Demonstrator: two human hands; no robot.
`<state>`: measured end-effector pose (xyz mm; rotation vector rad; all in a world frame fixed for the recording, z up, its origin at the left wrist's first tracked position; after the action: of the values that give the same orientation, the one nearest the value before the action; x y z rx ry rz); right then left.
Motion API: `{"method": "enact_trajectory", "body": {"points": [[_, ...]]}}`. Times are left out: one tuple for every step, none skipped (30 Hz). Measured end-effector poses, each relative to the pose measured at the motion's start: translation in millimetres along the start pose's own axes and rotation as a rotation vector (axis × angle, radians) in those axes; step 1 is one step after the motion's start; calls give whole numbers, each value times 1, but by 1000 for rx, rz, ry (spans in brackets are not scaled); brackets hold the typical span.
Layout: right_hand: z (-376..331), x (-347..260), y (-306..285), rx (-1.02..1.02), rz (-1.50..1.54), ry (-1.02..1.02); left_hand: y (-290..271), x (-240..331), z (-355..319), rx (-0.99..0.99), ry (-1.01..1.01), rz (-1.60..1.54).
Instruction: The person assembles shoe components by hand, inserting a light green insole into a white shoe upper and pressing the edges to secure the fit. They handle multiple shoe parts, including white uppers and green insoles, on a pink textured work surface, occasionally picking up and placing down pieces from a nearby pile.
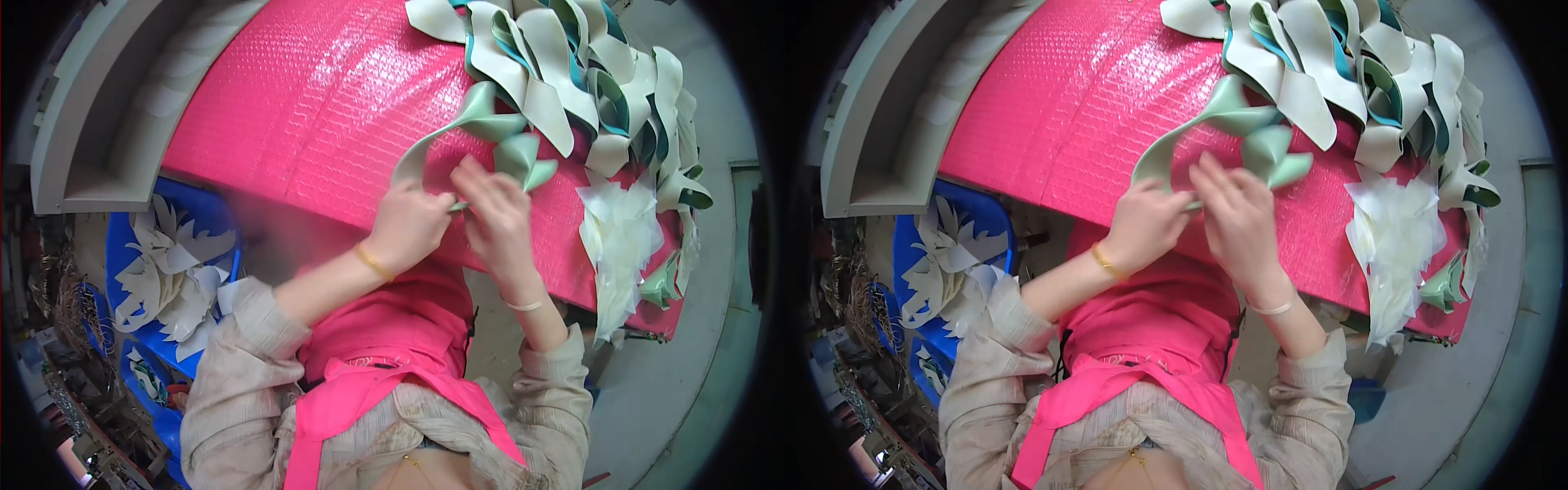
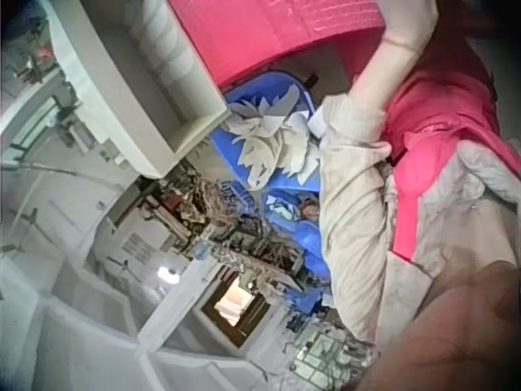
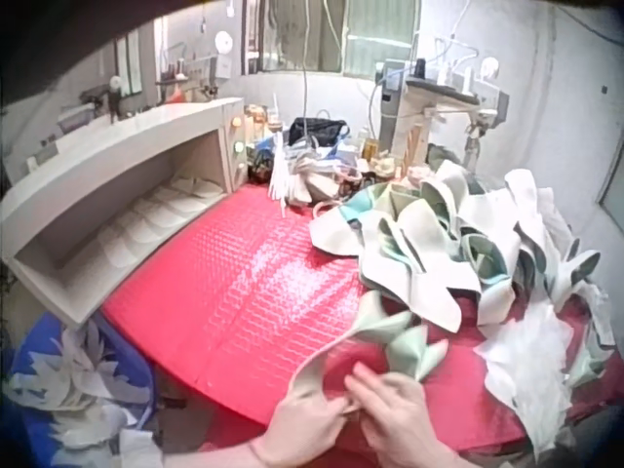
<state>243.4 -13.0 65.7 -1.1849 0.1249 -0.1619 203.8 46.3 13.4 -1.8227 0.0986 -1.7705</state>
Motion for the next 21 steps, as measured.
{"method": "enact_trajectory", "body": {"points": [[12,4,-43,248,-55,48,-20,-9,-13,177,-121,-527],[13,4,-75,495,-101,101,-29,-25,-32,358,-232,-1054],[21,11,-59,370,68,156,-26,-34,-45,380,-302,-1396],[34,14,-36,245,240,207,-31,-40,-57,451,-300,-1431],[47,14,-9,114,412,245,-34,-48,-70,532,-293,-1470],[57,14,19,-14,580,281,-39,-57,-81,612,-279,-1506],[63,2,43,-95,526,164,-58,-60,-97,658,-254,-1117],[68,-1,45,-19,395,137,-81,-59,-109,686,-226,-728],[73,-3,46,-34,360,139,-120,-24,-109,777,-38,-330],[78,-5,48,-49,324,143,-150,7,-100,832,67,67],[85,-11,54,-77,167,102,-159,19,-71,779,147,179],[93,-17,64,-110,11,63,-167,29,-42,732,230,290],[97,-24,72,-136,-143,13,-166,19,-10,710,268,320],[99,-35,75,-137,-168,-61,-156,-15,27,535,124,396],[99,-43,76,-134,-195,-135,-146,-45,50,361,-15,467],[96,-49,75,-131,-221,-208,-154,-49,57,355,-91,318],[84,-59,60,-91,-176,-376,-161,-48,64,342,-158,163],[67,-59,37,-67,-110,-451,-162,-51,71,316,-219,2],[57,-61,22,-34,-23,-539,-169,-47,71,339,-85,-7],[64,-42,18,-25,11,-394,-166,-48,72,319,-99,2],[69,-24,16,-15,44,-250,-161,-45,73,301,-114,12]]}}
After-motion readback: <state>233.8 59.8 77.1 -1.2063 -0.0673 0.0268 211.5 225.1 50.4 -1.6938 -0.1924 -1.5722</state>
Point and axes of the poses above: each hand's wrist, its own z-axis towards the middle knuckle, its own y-axis out of the palm, x = y × z, the point moved 10 cm from there along z, towards the middle knuckle, and after that the axes turned 15 degrees about -z, right-handed, at the moved point
